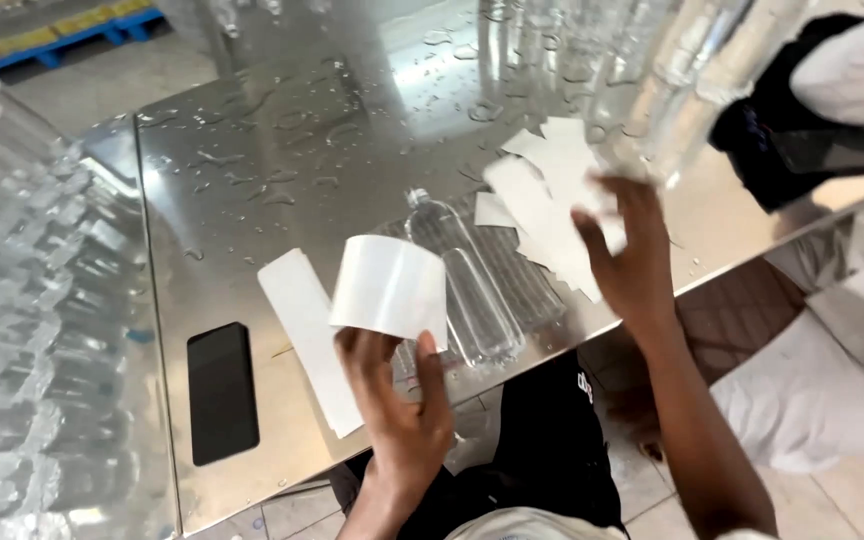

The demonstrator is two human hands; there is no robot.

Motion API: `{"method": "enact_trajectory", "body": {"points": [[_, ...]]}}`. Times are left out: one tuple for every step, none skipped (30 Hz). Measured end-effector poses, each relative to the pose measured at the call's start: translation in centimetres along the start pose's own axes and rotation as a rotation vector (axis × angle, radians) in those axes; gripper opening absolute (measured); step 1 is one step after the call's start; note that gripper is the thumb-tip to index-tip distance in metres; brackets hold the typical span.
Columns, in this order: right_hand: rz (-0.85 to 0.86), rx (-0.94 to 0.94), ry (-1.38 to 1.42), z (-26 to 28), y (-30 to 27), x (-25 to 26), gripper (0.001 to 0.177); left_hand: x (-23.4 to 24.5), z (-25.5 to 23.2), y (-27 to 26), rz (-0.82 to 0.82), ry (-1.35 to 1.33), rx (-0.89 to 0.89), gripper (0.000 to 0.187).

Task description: A person manually peels adhesive labels and wraps them around plastic water bottles at a production table.

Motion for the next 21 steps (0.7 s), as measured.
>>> {"method": "enact_trajectory", "body": {"points": [[0.137, -0.134, 0.300, 2.9, -1.1, 1.0, 0.044, -0.6, 0.3, -0.4, 0.060, 0.196, 0.017, 0.038], [0.284, -0.269, 0.596, 5.9, -2.5, 2.0, 0.054, -1.2, 0.7, -0.7, 0.121, 0.391, 0.040, 0.025], [0.295, -0.265, 0.597, 6.1, -4.3, 1.2, 0.054, -1.7, -0.4, 0.2, 0.113, 0.395, 0.048, 0.025], [0.280, -0.222, 0.947, 6.3, -6.1, 0.5, 0.073, -2.8, -1.9, 1.0, 0.243, 0.408, -0.101, 0.042], [0.251, -0.179, 1.293, 6.5, -7.9, 0.0, 0.100, -3.9, -3.3, 1.8, 0.380, 0.412, -0.254, 0.068], [0.255, -0.179, 1.292, 6.8, -8.3, -0.3, 0.100, -4.1, -3.5, 1.6, 0.377, 0.412, -0.252, 0.068], [0.170, -0.281, 1.329, 6.6, -8.5, -0.3, 0.103, -4.6, -3.8, 1.4, 0.380, 0.391, -0.277, 0.052], [0.082, -0.382, 1.362, 6.3, -8.8, -0.3, 0.108, -5.1, -4.0, 1.3, 0.383, 0.371, -0.303, 0.040], [0.085, -0.381, 1.354, 6.4, -8.9, -0.5, 0.108, -4.9, -3.9, 0.8, 0.377, 0.365, -0.302, 0.040], [0.000, -0.399, 1.405, 6.3, -9.1, -0.5, 0.086, -4.9, -3.8, 0.4, 0.378, 0.333, -0.304, 0.045], [-0.091, -0.412, 1.458, 6.2, -9.1, -0.7, 0.065, -4.8, -3.6, 0.0, 0.380, 0.303, -0.311, 0.050], [-0.091, -0.407, 1.453, 6.2, -8.7, -0.7, 0.065, -5.0, -3.1, -0.1, 0.375, 0.298, -0.314, 0.050], [-0.131, -0.448, 1.472, 6.4, -8.7, -0.8, 0.053, -4.8, -2.8, -0.5, 0.365, 0.242, -0.307, 0.061], [-0.173, -0.490, 1.491, 6.6, -8.8, -0.9, 0.041, -4.7, -2.5, -0.8, 0.355, 0.186, -0.300, 0.074], [-0.179, -0.501, 1.488, 7.2, -8.4, -0.8, 0.041, -4.2, -2.8, -0.8, 0.364, 0.180, -0.295, 0.074], [-0.180, -0.514, 1.498, 7.8, -8.0, -0.7, 0.032, -3.7, -3.2, -0.7, 0.346, 0.170, -0.291, 0.067], [-0.179, -0.509, 1.508, 8.2, -7.1, -0.7, 0.023, -3.4, -3.4, -0.2, 0.318, 0.161, -0.300, 0.060], [-0.185, -0.501, 1.506, 8.1, -7.0, -0.5, 0.023, -3.1, -3.2, -0.2, 0.318, 0.157, -0.309, 0.060], [-0.144, -0.524, 1.506, 8.0, -7.0, -0.5, 0.021, -2.6, -3.0, -0.2, 0.286, 0.145, -0.256, 0.059], [-0.103, -0.546, 1.506, 8.0, -7.1, -0.5, 0.020, -2.2, -2.7, -0.2, 0.256, 0.132, -0.202, 0.059], [-0.110, -0.549, 1.504, 7.5, -7.3, -0.4, 0.020, -1.5, -3.2, 0.4, 0.262, 0.128, -0.203, 0.059]]}}
Point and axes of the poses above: each hand's wrist, its own y-axis towards the middle knuckle, its own x-axis out of the back of the hand, z = x × y, the point moved 3 cm from there along y, towards the middle knuckle, and after that the axes turned 5 degrees about z, right-handed, at the moved point
